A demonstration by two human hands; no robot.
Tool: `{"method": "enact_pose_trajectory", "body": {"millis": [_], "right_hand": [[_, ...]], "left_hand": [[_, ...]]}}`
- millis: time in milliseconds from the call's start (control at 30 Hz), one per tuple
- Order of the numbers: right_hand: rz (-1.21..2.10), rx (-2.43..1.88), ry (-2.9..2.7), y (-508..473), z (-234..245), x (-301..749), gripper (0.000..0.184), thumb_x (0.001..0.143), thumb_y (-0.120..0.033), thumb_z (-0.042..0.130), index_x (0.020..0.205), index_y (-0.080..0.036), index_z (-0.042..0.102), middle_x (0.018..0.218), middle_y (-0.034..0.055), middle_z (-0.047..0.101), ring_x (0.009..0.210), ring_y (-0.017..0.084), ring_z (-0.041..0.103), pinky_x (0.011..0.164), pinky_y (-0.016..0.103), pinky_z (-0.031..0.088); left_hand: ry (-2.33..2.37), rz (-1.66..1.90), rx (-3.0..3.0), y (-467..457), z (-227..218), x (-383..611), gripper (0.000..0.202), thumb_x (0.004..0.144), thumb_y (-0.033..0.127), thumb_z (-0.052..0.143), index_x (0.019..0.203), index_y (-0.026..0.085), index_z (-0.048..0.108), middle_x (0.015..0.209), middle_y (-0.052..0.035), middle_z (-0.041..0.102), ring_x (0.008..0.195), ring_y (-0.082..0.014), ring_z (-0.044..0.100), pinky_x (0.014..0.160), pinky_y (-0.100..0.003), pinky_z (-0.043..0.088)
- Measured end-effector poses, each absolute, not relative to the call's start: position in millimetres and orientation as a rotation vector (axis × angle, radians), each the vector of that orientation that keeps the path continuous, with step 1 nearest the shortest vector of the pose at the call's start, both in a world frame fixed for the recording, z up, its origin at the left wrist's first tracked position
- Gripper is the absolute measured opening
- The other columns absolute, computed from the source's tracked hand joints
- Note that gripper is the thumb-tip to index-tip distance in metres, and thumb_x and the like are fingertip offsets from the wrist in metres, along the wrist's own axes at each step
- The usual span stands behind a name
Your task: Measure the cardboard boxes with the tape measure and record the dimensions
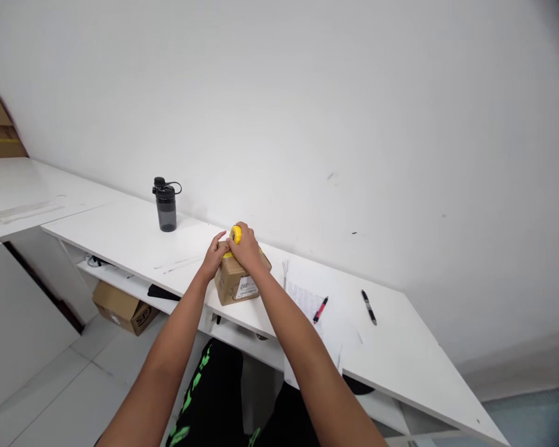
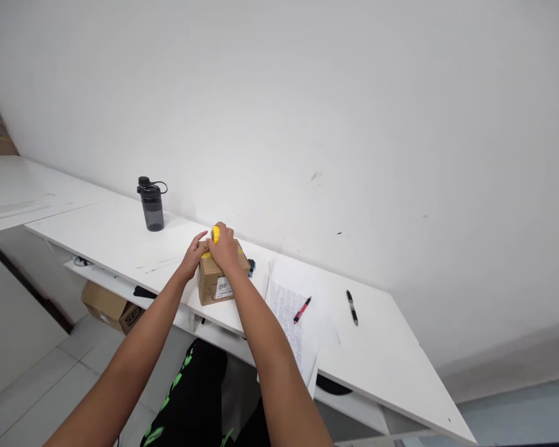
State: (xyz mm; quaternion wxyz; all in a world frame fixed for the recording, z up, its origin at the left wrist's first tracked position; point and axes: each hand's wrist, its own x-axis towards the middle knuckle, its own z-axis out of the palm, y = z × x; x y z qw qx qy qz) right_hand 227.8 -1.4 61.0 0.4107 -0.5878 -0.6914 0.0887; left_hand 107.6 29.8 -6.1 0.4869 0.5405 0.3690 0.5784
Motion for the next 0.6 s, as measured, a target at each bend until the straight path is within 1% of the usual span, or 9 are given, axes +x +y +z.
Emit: {"method": "enact_pose_trajectory", "body": {"millis": [67, 100, 167, 233, 267, 333, 400, 467, 600], "right_hand": [[0.256, -1.459, -1.729, -2, 61, 230, 0.045, 0.088, -0.034, 0.049, 0.131, -0.026, 0.041, 0.109, 0.0066, 0.061, 0.097, 0.025, 0.06, 0.088, 0.038, 0.046], [0.262, -1.446, -1.726, -3, 60, 232, 0.043, 0.088, -0.034, 0.048, 0.131, -0.027, 0.042, 0.106, 0.0053, 0.063, 0.095, 0.024, 0.061, 0.087, 0.038, 0.047], [0.237, -1.431, -1.748, -4, 59, 234, 0.041, 0.088, -0.035, 0.047, 0.129, -0.028, 0.045, 0.106, 0.0042, 0.064, 0.094, 0.024, 0.061, 0.086, 0.037, 0.046], [0.187, -1.445, -1.779, -6, 59, 233, 0.041, 0.087, -0.034, 0.048, 0.128, -0.028, 0.047, 0.106, 0.0046, 0.064, 0.094, 0.024, 0.06, 0.087, 0.037, 0.046], [0.165, -1.462, -1.789, -6, 60, 233, 0.042, 0.087, -0.034, 0.049, 0.128, -0.028, 0.048, 0.106, 0.0053, 0.064, 0.094, 0.024, 0.06, 0.087, 0.037, 0.045], [0.132, -1.496, -1.802, -6, 61, 230, 0.042, 0.088, -0.033, 0.049, 0.129, -0.027, 0.049, 0.107, 0.0072, 0.063, 0.095, 0.025, 0.059, 0.088, 0.037, 0.045], [0.12, -1.523, -1.829, -6, 62, 227, 0.042, 0.089, -0.035, 0.05, 0.13, -0.026, 0.048, 0.106, 0.009, 0.063, 0.095, 0.025, 0.059, 0.088, 0.039, 0.045], [0.117, -1.539, -1.868, -5, 64, 225, 0.041, 0.09, -0.036, 0.05, 0.13, -0.026, 0.047, 0.104, 0.0094, 0.064, 0.094, 0.026, 0.06, 0.086, 0.039, 0.045], [0.094, -1.527, -1.904, -8, 70, 224, 0.04, 0.091, -0.031, 0.048, 0.131, -0.025, 0.047, 0.099, 0.0089, 0.066, 0.091, 0.026, 0.062, 0.082, 0.037, 0.045]], "left_hand": [[0.904, 1.375, 1.347, 31, -4, 106, 0.074, 0.075, 0.031, 0.059, 0.146, 0.021, 0.041, 0.1, -0.0032, 0.066, 0.078, -0.0149, 0.062, 0.08, -0.033, 0.052], [0.904, 1.366, 1.36, 33, -3, 105, 0.074, 0.075, 0.03, 0.058, 0.146, 0.02, 0.042, 0.102, -0.0038, 0.067, 0.08, -0.0156, 0.063, 0.082, -0.033, 0.052], [0.906, 1.368, 1.396, 35, -1, 103, 0.066, 0.075, 0.031, 0.058, 0.14, 0.019, 0.051, 0.112, -0.006, 0.069, 0.092, -0.0192, 0.064, 0.089, -0.036, 0.051], [0.92, 1.377, 1.465, 37, 1, 101, 0.054, 0.077, 0.033, 0.058, 0.129, 0.02, 0.062, 0.124, -0.0071, 0.066, 0.11, -0.0233, 0.061, 0.1, -0.038, 0.046], [0.935, 1.382, 1.505, 38, 1, 101, 0.05, 0.077, 0.034, 0.058, 0.125, 0.02, 0.065, 0.129, -0.0071, 0.064, 0.117, -0.0244, 0.058, 0.104, -0.038, 0.043], [0.969, 1.389, 1.57, 39, 3, 99, 0.046, 0.079, 0.036, 0.057, 0.121, 0.02, 0.067, 0.132, -0.0075, 0.062, 0.124, -0.0252, 0.054, 0.109, -0.039, 0.038], [0.973, 1.388, 1.613, 38, 4, 98, 0.043, 0.083, 0.038, 0.054, 0.119, 0.019, 0.067, 0.13, -0.0081, 0.064, 0.122, -0.0251, 0.055, 0.109, -0.04, 0.038], [0.962, 1.377, 1.654, 35, 7, 98, 0.04, 0.085, 0.038, 0.05, 0.114, 0.019, 0.068, 0.123, -0.0078, 0.067, 0.116, -0.0246, 0.058, 0.105, -0.041, 0.042], [0.972, 1.373, 1.671, 31, 12, 98, 0.035, 0.081, 0.036, 0.051, 0.104, 0.017, 0.069, 0.111, -0.007, 0.07, 0.105, -0.0235, 0.061, 0.1, -0.039, 0.045]]}}
